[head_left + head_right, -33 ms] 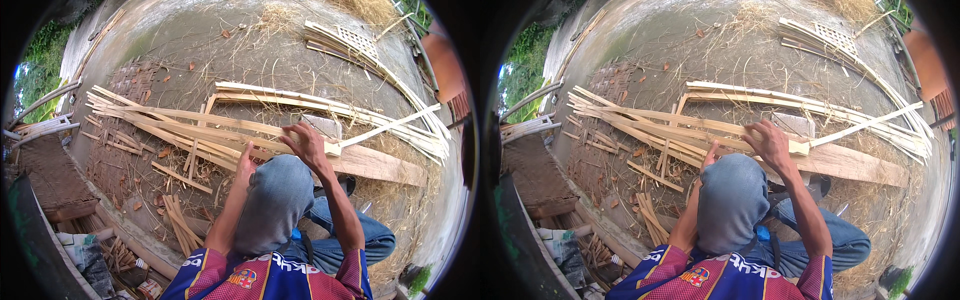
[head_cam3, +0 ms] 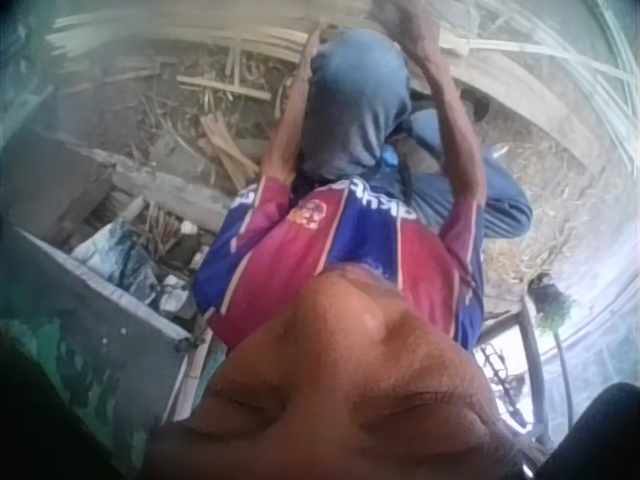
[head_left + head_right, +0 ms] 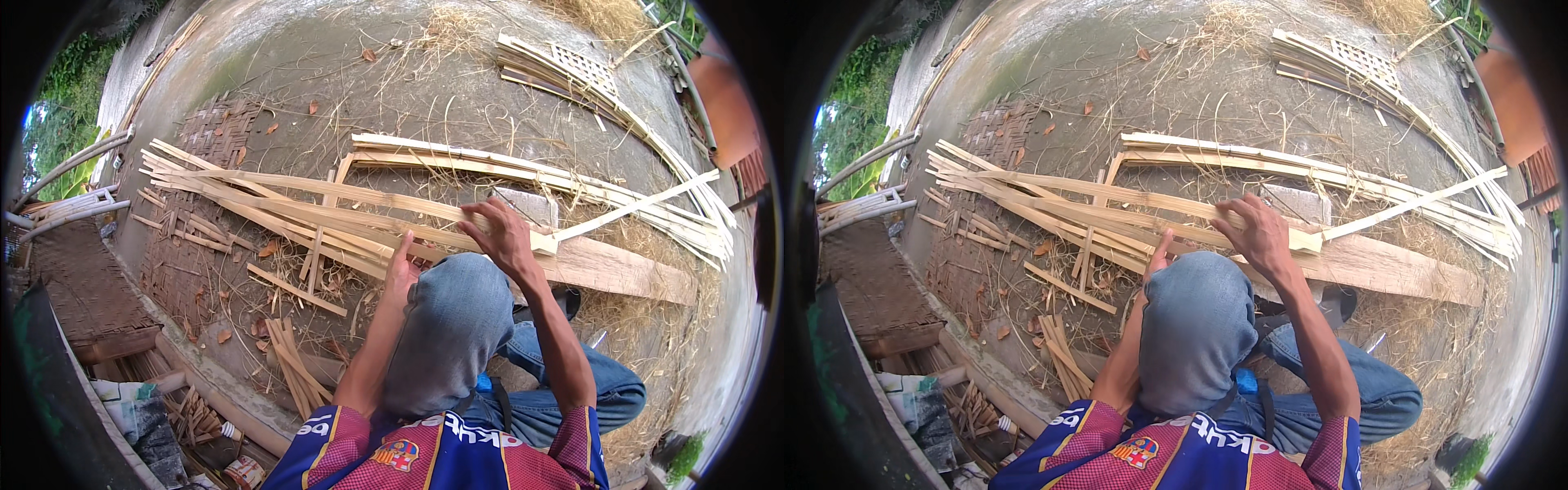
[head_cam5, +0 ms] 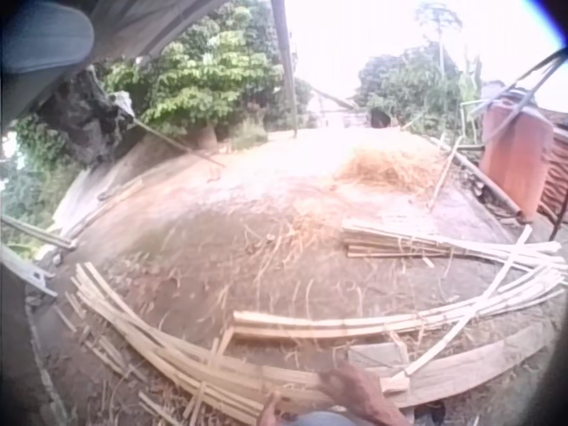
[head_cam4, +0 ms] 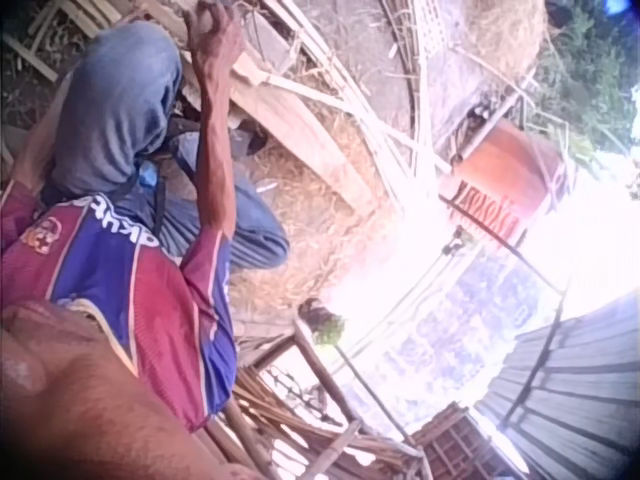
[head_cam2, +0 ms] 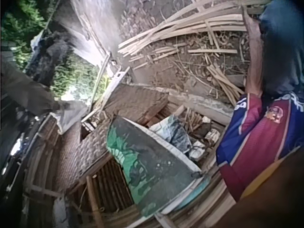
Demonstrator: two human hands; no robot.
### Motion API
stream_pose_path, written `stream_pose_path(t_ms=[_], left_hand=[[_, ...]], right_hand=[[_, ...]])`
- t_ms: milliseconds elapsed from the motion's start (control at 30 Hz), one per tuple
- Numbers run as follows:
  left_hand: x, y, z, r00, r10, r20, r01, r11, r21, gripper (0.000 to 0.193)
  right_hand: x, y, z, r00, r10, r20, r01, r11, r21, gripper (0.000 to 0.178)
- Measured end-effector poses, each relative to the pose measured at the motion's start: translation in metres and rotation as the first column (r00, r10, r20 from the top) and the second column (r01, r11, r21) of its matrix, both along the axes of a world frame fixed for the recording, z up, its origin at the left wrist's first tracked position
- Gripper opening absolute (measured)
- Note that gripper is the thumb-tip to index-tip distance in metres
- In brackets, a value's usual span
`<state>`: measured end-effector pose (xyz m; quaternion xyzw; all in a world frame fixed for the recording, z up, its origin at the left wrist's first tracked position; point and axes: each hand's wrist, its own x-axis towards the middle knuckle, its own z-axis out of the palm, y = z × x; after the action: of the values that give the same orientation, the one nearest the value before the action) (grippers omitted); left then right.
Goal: The person sits on the ground and uses a machete to split a piece of bamboo into thin strips. They then peel and smooth the strips by hand, stacking them on the ground.
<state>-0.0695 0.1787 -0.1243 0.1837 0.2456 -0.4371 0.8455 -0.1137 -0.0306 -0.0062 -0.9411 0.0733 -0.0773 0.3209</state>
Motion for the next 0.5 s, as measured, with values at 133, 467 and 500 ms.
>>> stream_pose_path(t_ms=[133,467,500], left_hand=[[0.006,-0.003,-0.003,0.999,0.041,-0.01,-0.039,0.995,0.094,0.034],[0.023,-0.012,-0.005,0.991,0.101,0.089,-0.123,0.95,0.287,0.028],[0.023,-0.013,0.0,0.99,0.099,0.098,-0.124,0.948,0.294,0.028]], right_hand=[[-0.002,-0.001,-0.002,0.996,0.015,-0.093,-0.019,0.999,-0.046,0.035],[-0.004,-0.003,-0.019,0.996,0.002,-0.088,-0.015,0.99,-0.14,0.03],[-0.003,-0.003,-0.02,0.999,0.009,-0.042,-0.014,0.99,-0.141,0.029]])
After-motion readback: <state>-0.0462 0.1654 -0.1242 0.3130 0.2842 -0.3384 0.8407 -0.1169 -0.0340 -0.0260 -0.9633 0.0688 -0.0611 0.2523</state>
